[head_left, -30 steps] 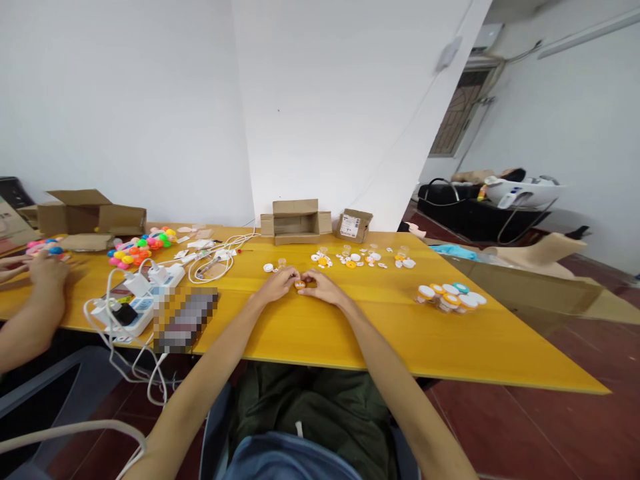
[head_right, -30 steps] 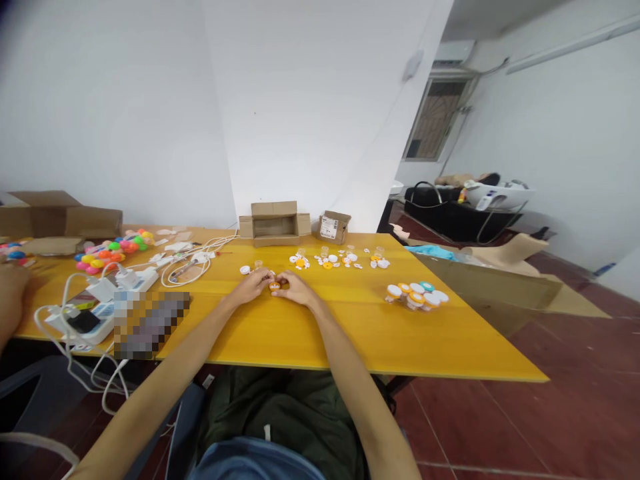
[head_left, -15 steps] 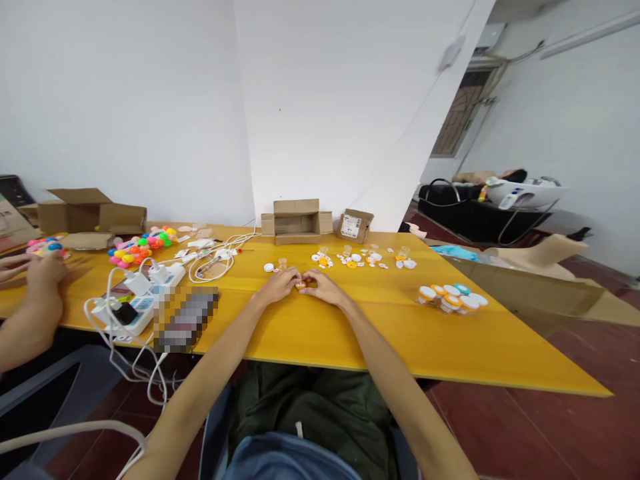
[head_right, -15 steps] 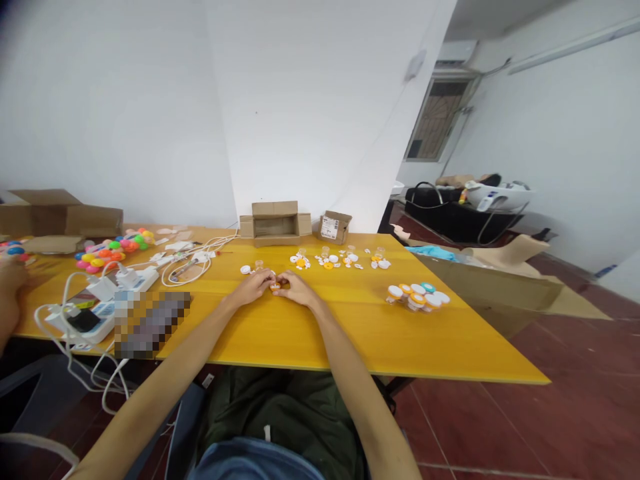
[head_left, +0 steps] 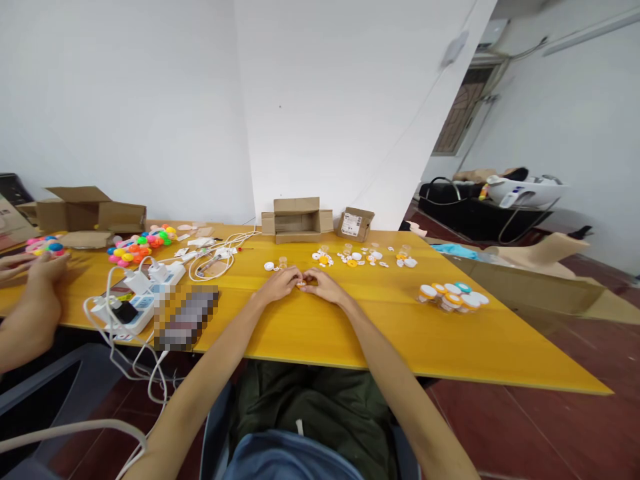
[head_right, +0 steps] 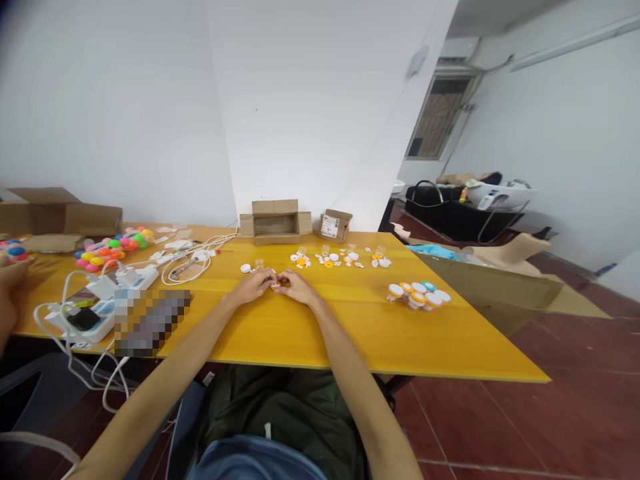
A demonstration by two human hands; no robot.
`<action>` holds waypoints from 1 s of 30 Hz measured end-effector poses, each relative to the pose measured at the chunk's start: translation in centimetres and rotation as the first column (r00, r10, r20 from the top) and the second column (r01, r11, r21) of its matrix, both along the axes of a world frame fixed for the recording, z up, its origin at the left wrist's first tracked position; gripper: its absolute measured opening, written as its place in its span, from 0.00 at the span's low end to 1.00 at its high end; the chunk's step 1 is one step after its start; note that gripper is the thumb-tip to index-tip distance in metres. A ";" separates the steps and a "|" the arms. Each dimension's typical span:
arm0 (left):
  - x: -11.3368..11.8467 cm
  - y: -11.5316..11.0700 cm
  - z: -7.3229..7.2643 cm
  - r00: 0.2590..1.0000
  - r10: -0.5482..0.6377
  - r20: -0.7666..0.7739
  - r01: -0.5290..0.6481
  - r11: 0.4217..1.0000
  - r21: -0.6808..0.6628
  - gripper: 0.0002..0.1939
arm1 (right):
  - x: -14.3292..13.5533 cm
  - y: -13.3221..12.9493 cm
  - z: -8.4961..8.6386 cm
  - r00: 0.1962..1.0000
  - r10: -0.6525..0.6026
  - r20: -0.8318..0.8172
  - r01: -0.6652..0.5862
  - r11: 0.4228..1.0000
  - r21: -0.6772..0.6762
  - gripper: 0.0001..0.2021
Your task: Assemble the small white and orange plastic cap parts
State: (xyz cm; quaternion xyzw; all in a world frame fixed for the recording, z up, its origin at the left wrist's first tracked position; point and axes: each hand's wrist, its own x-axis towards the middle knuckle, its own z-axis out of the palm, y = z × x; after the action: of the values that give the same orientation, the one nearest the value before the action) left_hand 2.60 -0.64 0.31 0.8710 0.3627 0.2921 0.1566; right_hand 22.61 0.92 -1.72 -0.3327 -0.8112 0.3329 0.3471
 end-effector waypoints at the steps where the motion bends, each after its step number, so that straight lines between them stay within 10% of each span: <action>1: 0.0 0.0 0.0 1.000 0.000 -0.002 0.000 1.000 0.002 0.08 | 0.0 0.0 0.0 1.000 -0.002 0.001 0.002 1.000 -0.001 0.10; 30: 0.2 -0.5 0.6 0.999 0.009 -0.038 -0.008 0.999 0.031 0.09 | 0.0 -0.1 0.1 1.000 -0.001 0.001 0.001 1.000 -0.004 0.09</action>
State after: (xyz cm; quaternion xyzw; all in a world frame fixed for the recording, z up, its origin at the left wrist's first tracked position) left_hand 2.76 -1.18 0.95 0.8772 0.3647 0.2815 0.1349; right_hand 22.61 0.87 -1.64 -0.3339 -0.8105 0.3343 0.3463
